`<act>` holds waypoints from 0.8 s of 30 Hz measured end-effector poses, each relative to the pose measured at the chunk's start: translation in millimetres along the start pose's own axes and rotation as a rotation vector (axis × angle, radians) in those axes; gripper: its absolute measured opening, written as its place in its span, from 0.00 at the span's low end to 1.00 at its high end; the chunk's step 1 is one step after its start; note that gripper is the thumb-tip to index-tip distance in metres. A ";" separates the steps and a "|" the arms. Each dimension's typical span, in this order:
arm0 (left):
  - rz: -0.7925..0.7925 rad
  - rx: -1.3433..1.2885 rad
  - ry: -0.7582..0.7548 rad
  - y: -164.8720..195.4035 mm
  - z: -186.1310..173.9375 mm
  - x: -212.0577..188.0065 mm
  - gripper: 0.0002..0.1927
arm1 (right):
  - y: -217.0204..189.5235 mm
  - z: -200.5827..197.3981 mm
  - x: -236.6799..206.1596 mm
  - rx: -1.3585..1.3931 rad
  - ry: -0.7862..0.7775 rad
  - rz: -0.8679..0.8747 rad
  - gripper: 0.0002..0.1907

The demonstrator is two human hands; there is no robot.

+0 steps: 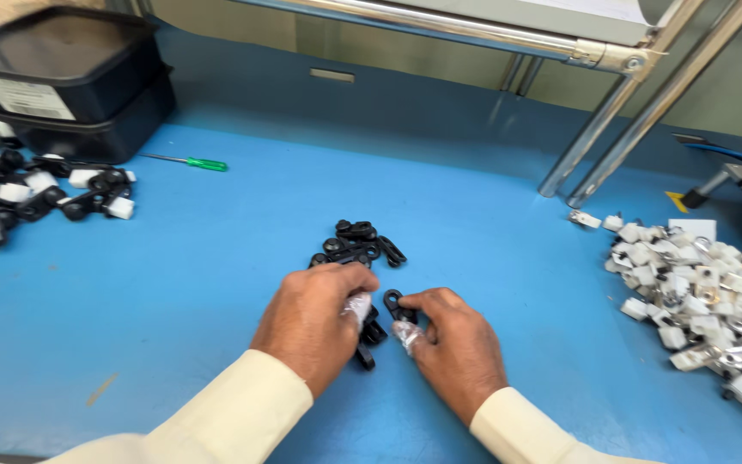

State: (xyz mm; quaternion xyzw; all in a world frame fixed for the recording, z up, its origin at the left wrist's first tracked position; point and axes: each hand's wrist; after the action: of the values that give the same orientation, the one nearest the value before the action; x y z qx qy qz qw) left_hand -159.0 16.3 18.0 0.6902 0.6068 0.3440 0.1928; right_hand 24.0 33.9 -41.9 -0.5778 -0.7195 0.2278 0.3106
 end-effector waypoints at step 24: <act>-0.626 -0.293 -0.311 86.0 106.1 -23.5 0.10 | 254.5 -172.1 199.8 -0.838 0.042 0.295 0.24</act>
State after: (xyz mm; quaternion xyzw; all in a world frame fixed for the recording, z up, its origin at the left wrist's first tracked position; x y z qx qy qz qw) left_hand -23.8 -6.8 -1.9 0.4805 0.6961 0.2426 0.4750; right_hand 294.0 281.1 -58.9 -0.7549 -0.6530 -0.0534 0.0284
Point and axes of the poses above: each hand's wrist, its own x-axis towards the middle knuckle, its own z-axis out of the palm, y = z × x, and after that the axes turned 5 degrees about x, right-handed
